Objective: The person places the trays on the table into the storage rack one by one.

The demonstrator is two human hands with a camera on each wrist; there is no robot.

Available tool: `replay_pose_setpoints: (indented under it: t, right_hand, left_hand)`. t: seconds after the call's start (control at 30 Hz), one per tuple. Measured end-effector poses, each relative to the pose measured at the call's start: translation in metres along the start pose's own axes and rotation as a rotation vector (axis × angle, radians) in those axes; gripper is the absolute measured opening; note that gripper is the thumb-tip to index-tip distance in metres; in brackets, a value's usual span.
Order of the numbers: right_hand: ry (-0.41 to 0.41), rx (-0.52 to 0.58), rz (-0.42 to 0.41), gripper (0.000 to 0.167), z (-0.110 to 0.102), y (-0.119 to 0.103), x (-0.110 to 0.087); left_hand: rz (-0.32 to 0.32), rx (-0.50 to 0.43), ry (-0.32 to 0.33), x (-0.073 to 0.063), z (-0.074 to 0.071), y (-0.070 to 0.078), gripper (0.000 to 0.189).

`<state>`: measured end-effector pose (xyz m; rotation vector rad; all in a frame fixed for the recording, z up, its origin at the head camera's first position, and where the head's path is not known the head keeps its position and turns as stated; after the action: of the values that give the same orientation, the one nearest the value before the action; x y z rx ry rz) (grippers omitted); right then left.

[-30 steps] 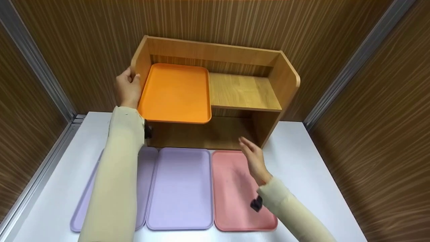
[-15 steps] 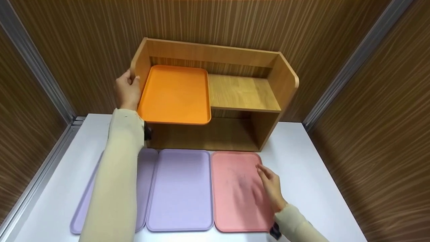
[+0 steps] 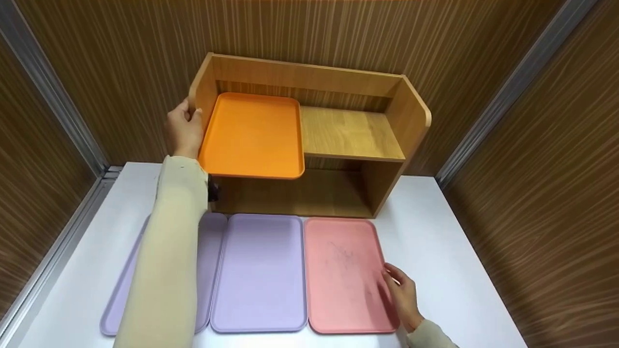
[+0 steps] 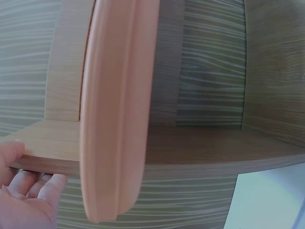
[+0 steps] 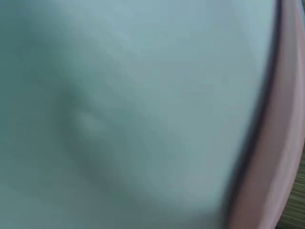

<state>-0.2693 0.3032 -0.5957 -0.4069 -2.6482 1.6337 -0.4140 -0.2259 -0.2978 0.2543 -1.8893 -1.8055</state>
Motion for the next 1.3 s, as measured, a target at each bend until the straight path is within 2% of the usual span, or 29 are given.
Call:
replay_pose_setpoints:
  t: [0.3, 0.57, 0.67, 0.9, 1.07, 1.3]
  right_hand:
    - [0.001, -0.007, 0.05, 0.048, -0.001, 0.022, -0.008]
    - [0.008, -0.102, 0.074, 0.049, -0.003, 0.029, -0.008]
    - [0.015, -0.147, 0.061, 0.048, -0.003, 0.029, -0.008]
    - [0.073, -0.338, -0.047, 0.037, -0.003, 0.023, -0.007]
    - [0.036, -0.282, -0.016, 0.035, -0.007, 0.023, -0.004]
    - [-0.022, -0.138, 0.017, 0.039, -0.015, 0.017, -0.001]
  left_hand:
    - [-0.02, -0.026, -0.013, -0.001, 0.0, -0.002, 0.039]
    - [-0.002, -0.006, -0.001, 0.0, 0.0, -0.002, 0.038]
    - [-0.006, 0.007, 0.004, 0.0, -0.001, -0.003, 0.038]
    - [0.01, 0.024, 0.003, 0.0, -0.002, -0.002, 0.04]
    - [0.012, -0.022, 0.0, 0.0, -0.001, -0.002, 0.039]
    - [0.005, -0.008, -0.001, 0.0, -0.001, -0.002, 0.04]
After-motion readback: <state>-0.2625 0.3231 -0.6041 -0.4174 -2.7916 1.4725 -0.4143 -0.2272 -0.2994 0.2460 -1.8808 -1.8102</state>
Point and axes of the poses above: each hand's wrist, its own x-axis towards the middle knuckle, its own z-axis out of the palm, y = z × x, the point moved 7 cm from there along x, towards the middle knuckle, and after that the axes turned 11 degrees about -x, right-handed, at the moved point
